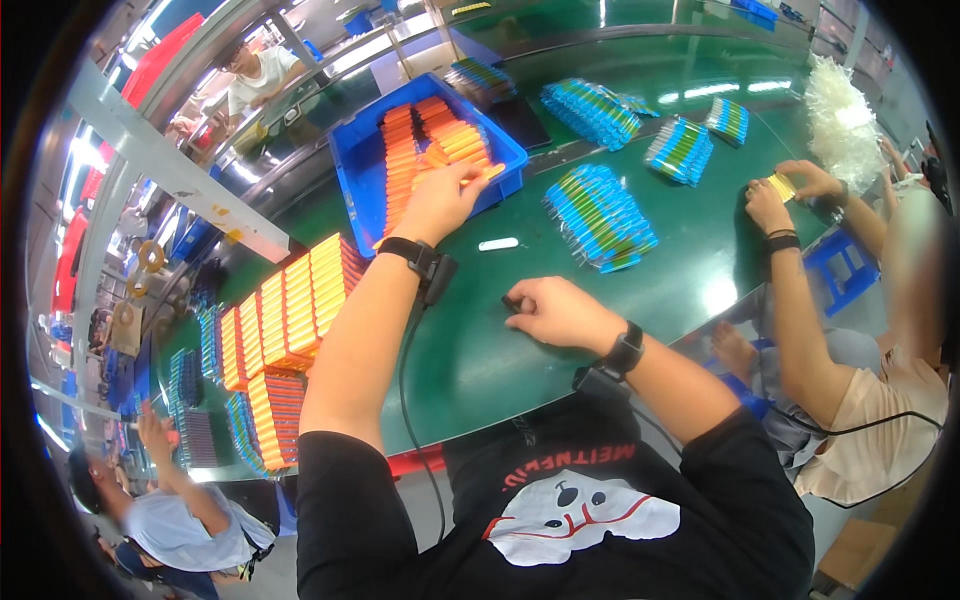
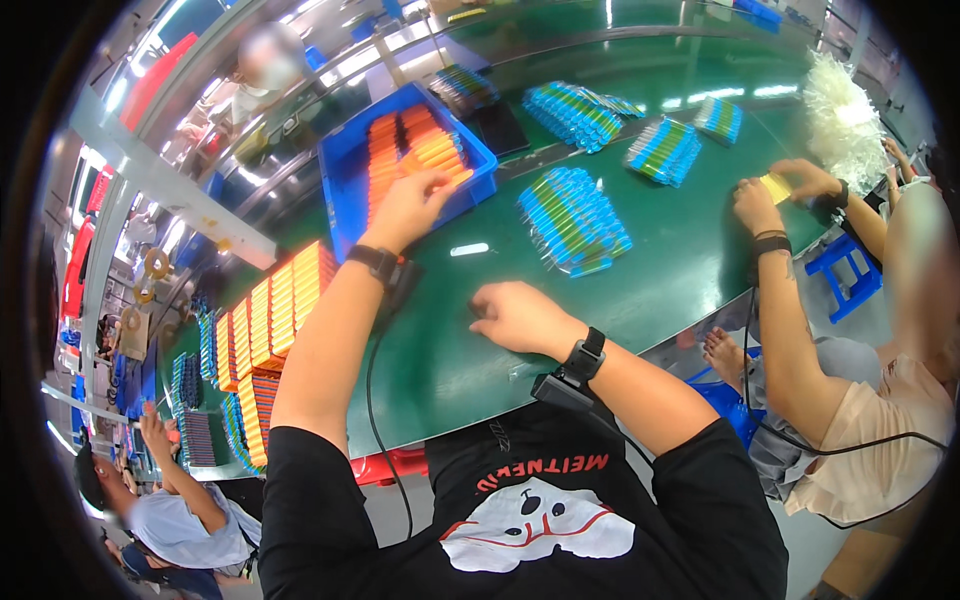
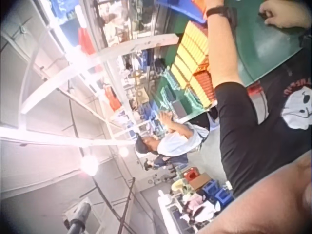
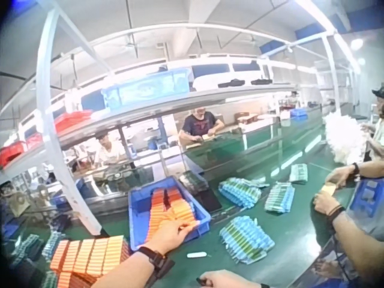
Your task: Assembling rows of battery cells and marking them at a factory workstation.
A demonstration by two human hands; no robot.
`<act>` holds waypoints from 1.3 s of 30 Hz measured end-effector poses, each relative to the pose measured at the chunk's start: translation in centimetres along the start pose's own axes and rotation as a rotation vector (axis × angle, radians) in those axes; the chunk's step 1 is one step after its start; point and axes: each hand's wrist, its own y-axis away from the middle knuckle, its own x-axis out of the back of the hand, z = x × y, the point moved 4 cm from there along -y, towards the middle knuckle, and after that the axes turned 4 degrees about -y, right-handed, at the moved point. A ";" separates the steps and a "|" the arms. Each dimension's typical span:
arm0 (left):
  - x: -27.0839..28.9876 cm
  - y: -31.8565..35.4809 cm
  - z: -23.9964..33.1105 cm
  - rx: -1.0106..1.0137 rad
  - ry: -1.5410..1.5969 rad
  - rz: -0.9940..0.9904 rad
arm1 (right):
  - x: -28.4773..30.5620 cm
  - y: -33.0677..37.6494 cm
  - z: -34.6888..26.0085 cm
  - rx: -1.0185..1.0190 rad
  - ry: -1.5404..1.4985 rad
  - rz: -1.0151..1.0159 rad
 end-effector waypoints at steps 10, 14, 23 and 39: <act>-0.2 -0.1 -0.2 0.044 0.030 0.059 | -0.9 -0.7 1.9 -0.047 -0.009 0.071; -0.7 -0.7 -0.1 -0.011 -0.040 0.130 | -0.8 -0.4 2.5 -0.036 -0.049 0.089; 0.8 0.9 -2.4 0.030 -0.053 0.155 | -2.0 -1.3 1.1 0.143 -0.013 0.107; -4.0 -3.1 -2.6 0.179 -0.035 0.096 | -1.8 -0.3 5.4 0.001 -0.156 0.013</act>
